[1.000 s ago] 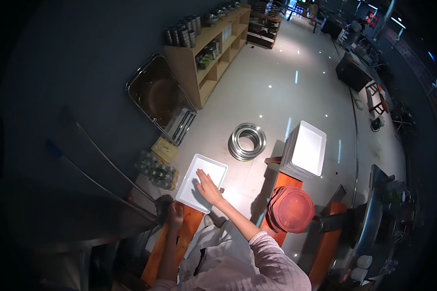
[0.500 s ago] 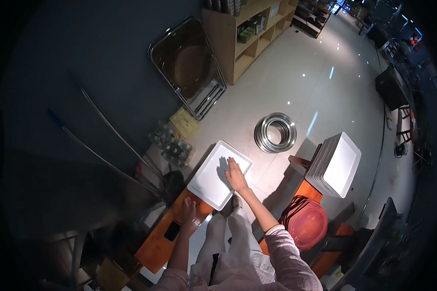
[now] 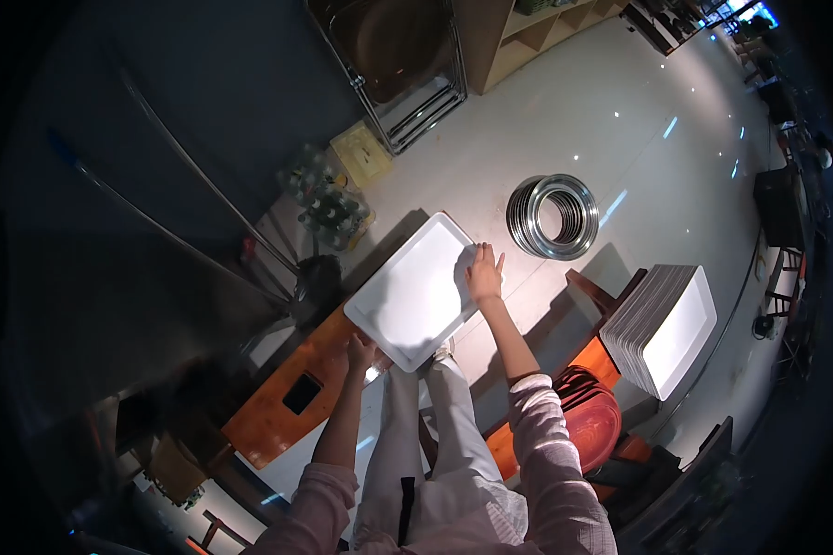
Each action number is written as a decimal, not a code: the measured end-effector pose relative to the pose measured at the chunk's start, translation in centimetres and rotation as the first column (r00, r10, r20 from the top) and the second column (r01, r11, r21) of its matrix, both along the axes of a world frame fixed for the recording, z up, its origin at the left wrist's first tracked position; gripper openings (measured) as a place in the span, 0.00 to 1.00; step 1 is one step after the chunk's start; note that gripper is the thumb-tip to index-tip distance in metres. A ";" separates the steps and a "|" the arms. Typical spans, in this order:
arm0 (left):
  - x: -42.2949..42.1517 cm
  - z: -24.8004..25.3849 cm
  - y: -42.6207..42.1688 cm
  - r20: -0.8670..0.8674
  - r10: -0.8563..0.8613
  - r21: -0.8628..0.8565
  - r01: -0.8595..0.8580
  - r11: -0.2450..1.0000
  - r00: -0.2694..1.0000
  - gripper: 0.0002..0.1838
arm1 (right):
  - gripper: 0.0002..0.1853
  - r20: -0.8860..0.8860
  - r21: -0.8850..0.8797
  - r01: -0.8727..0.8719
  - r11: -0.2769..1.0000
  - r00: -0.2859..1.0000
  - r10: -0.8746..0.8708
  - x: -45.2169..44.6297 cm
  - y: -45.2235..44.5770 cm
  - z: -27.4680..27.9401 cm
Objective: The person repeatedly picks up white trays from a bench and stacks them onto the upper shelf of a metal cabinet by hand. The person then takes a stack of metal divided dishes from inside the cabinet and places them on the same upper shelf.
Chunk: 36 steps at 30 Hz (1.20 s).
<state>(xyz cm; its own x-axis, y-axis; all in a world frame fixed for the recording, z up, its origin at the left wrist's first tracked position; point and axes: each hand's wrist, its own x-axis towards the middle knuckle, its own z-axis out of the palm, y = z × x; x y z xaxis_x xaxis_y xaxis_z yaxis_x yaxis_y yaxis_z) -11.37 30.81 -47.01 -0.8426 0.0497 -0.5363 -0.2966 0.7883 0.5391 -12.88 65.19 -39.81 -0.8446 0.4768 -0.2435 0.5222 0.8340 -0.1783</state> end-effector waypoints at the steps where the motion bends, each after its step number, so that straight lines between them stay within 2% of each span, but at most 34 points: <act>1: 0.5 -1.5 -0.3 0.015 0.005 -0.005 -0.005 1.000 1.000 0.25 | 0.37 0.015 -0.005 -0.005 1.000 1.000 0.005 -0.3 0.2 0.1; 3: 0.9 -4.1 -0.2 0.029 0.107 0.114 -0.110 0.987 0.994 0.23 | 0.30 0.141 -0.094 0.120 0.988 0.984 -0.106 -1.1 0.9 0.3; 4: 0.5 -3.0 0.4 0.035 0.110 0.116 -0.113 0.987 0.993 0.23 | 0.30 0.147 -0.091 0.117 0.989 0.984 -0.103 -0.9 1.3 -0.9; 6: 0.3 -0.5 1.3 -0.018 0.157 0.139 -0.153 0.978 0.988 0.21 | 0.19 0.131 0.104 -0.043 0.994 0.991 0.030 -0.4 2.1 -3.1; 7: 0.5 -0.3 1.4 -0.012 0.162 0.135 -0.159 0.978 0.987 0.21 | 0.19 0.137 0.101 -0.050 0.994 0.990 0.036 -0.5 2.4 -2.8; 9: 0.9 0.1 1.6 -0.112 0.181 0.042 -0.177 0.983 0.977 0.22 | 0.11 0.056 0.150 -0.120 0.981 0.992 0.113 -0.3 2.9 -2.5; 15: 1.4 2.8 2.9 -0.249 0.269 0.059 -0.263 0.963 0.930 0.19 | 0.08 -0.025 0.070 -0.080 0.994 0.996 0.082 -0.7 3.7 -3.5; 20: 1.4 4.1 3.5 -0.201 0.315 0.010 -0.320 0.947 0.927 0.16 | 0.05 -0.069 0.044 -0.153 0.987 0.985 0.156 -0.9 4.1 -3.8; 24: 1.6 3.4 3.7 -0.184 0.364 0.004 -0.369 0.929 0.913 0.15 | 0.05 -0.074 -0.034 -0.065 0.997 0.995 0.062 -0.9 4.0 -4.5; 28: 1.9 2.7 3.5 -0.213 0.341 0.039 -0.341 0.939 0.916 0.15 | 0.05 -0.057 -0.051 -0.046 0.998 0.997 0.043 -1.1 4.1 -4.8; 30: 1.8 2.8 3.5 -0.146 0.316 0.031 -0.315 0.949 0.937 0.16 | 0.05 -0.060 -0.056 -0.049 0.997 0.997 0.046 -1.1 4.2 -4.7; 32: 1.7 2.9 3.7 -0.193 0.290 0.062 -0.284 0.957 0.937 0.16 | 0.05 -0.063 -0.061 -0.053 0.997 0.997 0.049 -1.2 4.4 -4.6; 34: 1.7 2.6 3.7 -0.240 0.266 0.092 -0.251 0.964 0.934 0.16 | 0.05 -0.053 -0.094 -0.036 0.995 0.998 0.031 -1.3 4.5 -4.2; 36: 1.3 2.5 3.4 -0.193 0.205 0.053 -0.198 0.979 0.960 0.16 | 0.05 -0.033 -0.154 0.001 0.988 0.999 -0.006 -1.4 4.9 -3.8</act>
<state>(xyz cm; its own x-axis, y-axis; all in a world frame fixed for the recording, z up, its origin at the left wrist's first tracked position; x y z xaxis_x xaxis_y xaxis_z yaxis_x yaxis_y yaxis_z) -10.11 34.22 -44.52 -0.9255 -0.1170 -0.3602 -0.3331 0.7039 0.6273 -14.30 70.08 -43.58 -0.8519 0.4383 -0.2865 0.5165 0.7935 -0.3219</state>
